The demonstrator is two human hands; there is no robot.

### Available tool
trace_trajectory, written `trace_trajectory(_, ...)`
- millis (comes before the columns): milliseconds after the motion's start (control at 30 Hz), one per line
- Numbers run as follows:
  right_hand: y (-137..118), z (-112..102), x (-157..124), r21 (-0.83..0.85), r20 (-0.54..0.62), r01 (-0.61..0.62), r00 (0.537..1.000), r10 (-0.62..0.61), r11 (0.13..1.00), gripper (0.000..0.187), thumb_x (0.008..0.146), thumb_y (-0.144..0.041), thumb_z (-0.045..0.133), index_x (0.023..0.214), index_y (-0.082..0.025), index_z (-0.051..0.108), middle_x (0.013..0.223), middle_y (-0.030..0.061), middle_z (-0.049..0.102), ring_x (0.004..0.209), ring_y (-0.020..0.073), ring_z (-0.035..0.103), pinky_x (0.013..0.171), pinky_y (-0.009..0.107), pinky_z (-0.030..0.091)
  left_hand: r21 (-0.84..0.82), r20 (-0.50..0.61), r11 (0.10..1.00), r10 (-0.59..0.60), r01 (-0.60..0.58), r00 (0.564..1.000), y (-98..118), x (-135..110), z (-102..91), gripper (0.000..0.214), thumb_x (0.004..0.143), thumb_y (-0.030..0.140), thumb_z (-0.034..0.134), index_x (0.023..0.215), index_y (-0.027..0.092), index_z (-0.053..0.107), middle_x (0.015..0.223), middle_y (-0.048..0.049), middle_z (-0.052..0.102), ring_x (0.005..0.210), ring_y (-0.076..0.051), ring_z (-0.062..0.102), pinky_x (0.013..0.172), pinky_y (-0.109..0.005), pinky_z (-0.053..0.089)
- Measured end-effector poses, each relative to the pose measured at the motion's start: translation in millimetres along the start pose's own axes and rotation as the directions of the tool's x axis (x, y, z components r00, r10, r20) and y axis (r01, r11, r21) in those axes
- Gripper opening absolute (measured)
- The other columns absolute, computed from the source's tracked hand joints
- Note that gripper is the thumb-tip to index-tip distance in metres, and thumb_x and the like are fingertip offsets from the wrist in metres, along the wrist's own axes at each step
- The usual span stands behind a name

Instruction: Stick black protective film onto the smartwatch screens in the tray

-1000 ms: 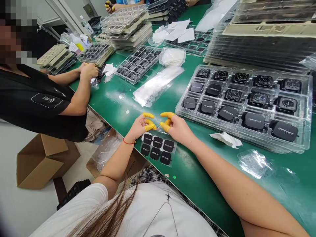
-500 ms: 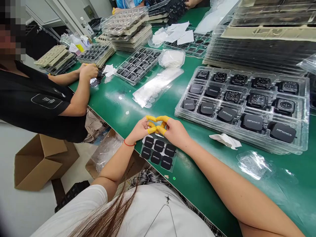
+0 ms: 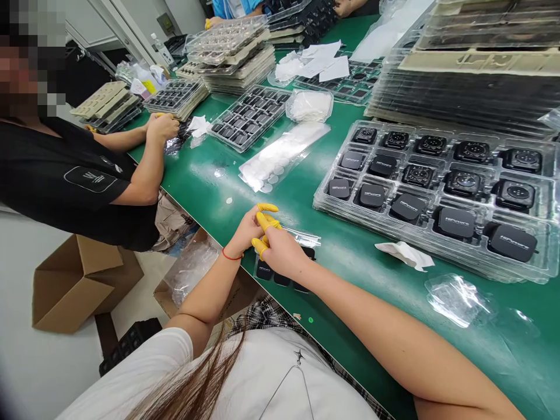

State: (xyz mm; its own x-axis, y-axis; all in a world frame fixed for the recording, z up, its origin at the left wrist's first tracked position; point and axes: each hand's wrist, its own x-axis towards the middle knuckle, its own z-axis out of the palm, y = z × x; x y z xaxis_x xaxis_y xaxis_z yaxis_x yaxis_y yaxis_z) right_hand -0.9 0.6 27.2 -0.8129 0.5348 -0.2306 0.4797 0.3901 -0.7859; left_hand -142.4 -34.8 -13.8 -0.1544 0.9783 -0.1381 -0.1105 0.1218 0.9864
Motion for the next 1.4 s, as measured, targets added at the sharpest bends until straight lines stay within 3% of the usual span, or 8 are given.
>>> trace_trajectory(133, -2, 2, -4, 0.012, 0.026, -0.006, 1.0, 0.006, 1.0, 0.013, 0.088, -0.017, 0.053, 0.077, -0.022, 0.048, 0.068, 0.0006, 0.06, 0.064, 0.0171, 0.054, 0.053, 0.028, 0.031, 0.008, 0.081, 0.999, -0.032, 0.031, 0.996, 1, 2, -5.2, 0.049, 0.068, 0.023, 0.079, 0.111, 0.018, 0.057, 0.069, 0.0052, 0.06, 0.063, -0.009, 0.058, 0.063, -0.023, 0.046)
trace_trajectory(233, -6, 4, -9, 0.096, 0.063, -0.024, 0.998, 0.018, 0.995, 0.012, 0.091, -0.023, 0.052, 0.079, -0.022, 0.05, 0.07, 0.0015, 0.06, 0.064, 0.0176, 0.053, 0.054, 0.03, 0.034, 0.03, 0.248, 0.997, -0.071, 0.066, 0.966, 8, 11, -11.4, 0.049, 0.069, 0.021, 0.078, 0.113, 0.018, 0.058, 0.071, 0.0031, 0.064, 0.064, -0.009, 0.06, 0.065, -0.024, 0.048)
trace_trajectory(433, -1, -2, -20, 0.38, -0.011, -0.092, 0.994, 0.104, 0.92, 0.01, 0.091, -0.03, 0.051, 0.087, -0.021, 0.05, 0.079, 0.0028, 0.064, 0.063, 0.0161, 0.053, 0.054, 0.03, 0.037, 0.181, 0.62, 0.981, -0.173, 0.076, 0.765, 30, 57, -7.1, 0.055, 0.067, 0.019, 0.082, 0.118, 0.018, 0.061, 0.073, 0.0018, 0.066, 0.067, -0.01, 0.062, 0.065, -0.022, 0.048)
trace_trajectory(533, 9, -17, -28, 0.314, -0.204, -0.125, 0.959, 0.195, 0.941, 0.017, 0.091, -0.034, 0.05, 0.078, -0.022, 0.048, 0.071, 0.0015, 0.062, 0.058, 0.0156, 0.051, 0.052, 0.029, 0.034, 0.16, 0.662, 0.983, -0.174, 0.089, 0.729, 30, 79, 4.5, 0.058, 0.063, 0.031, 0.088, 0.114, 0.016, 0.062, 0.073, 0.0015, 0.066, 0.065, -0.009, 0.062, 0.064, -0.023, 0.049)
trace_trajectory(633, 18, -34, -33, 0.111, -0.437, -0.207, 0.868, 0.235, 0.972, 0.024, 0.087, -0.033, 0.053, 0.067, -0.023, 0.043, 0.063, 0.0019, 0.058, 0.055, 0.0165, 0.047, 0.051, 0.029, 0.028, 0.127, 0.665, 0.983, -0.185, 0.134, 0.724, 24, 89, 14.9, 0.065, 0.055, 0.042, 0.092, 0.106, 0.016, 0.061, 0.076, -0.0014, 0.068, 0.068, -0.012, 0.066, 0.068, -0.026, 0.053)
trace_trajectory(700, 23, -41, -32, 0.009, -0.491, -0.26, 0.84, 0.23, 0.966, 0.028, 0.085, -0.031, 0.055, 0.062, -0.023, 0.039, 0.06, 0.0025, 0.055, 0.052, 0.0166, 0.045, 0.051, 0.029, 0.025, 0.128, 0.674, 0.981, -0.193, 0.145, 0.713, 20, 89, 19.2, 0.066, 0.054, 0.045, 0.092, 0.105, 0.017, 0.061, 0.079, -0.0029, 0.07, 0.07, -0.014, 0.068, 0.069, -0.028, 0.054)
trace_trajectory(1000, 33, -31, -22, -0.326, -0.507, -0.297, 0.856, 0.099, 0.897, 0.021, 0.082, -0.026, 0.058, 0.063, -0.022, 0.052, 0.054, 0.0039, 0.048, 0.048, 0.0154, 0.038, 0.049, 0.028, 0.016, 0.136, 0.685, 0.986, -0.167, 0.1, 0.71, 15, 85, 21.8, 0.052, 0.057, 0.033, 0.091, 0.098, 0.015, 0.065, 0.087, -0.0064, 0.072, 0.078, -0.018, 0.07, 0.073, -0.034, 0.057)
trace_trajectory(1400, 18, -37, -26, -0.332, -0.399, -0.33, 0.898, 0.185, 0.884, 0.015, 0.086, -0.02, 0.058, 0.072, -0.019, 0.062, 0.064, 0.0084, 0.057, 0.059, 0.0218, 0.052, 0.053, 0.03, 0.024, 0.185, 0.64, 0.982, -0.156, 0.046, 0.752, 18, 76, 26.5, 0.038, 0.061, 0.025, 0.086, 0.093, 0.013, 0.069, 0.088, -0.0054, 0.074, 0.083, -0.017, 0.07, 0.079, -0.031, 0.056)
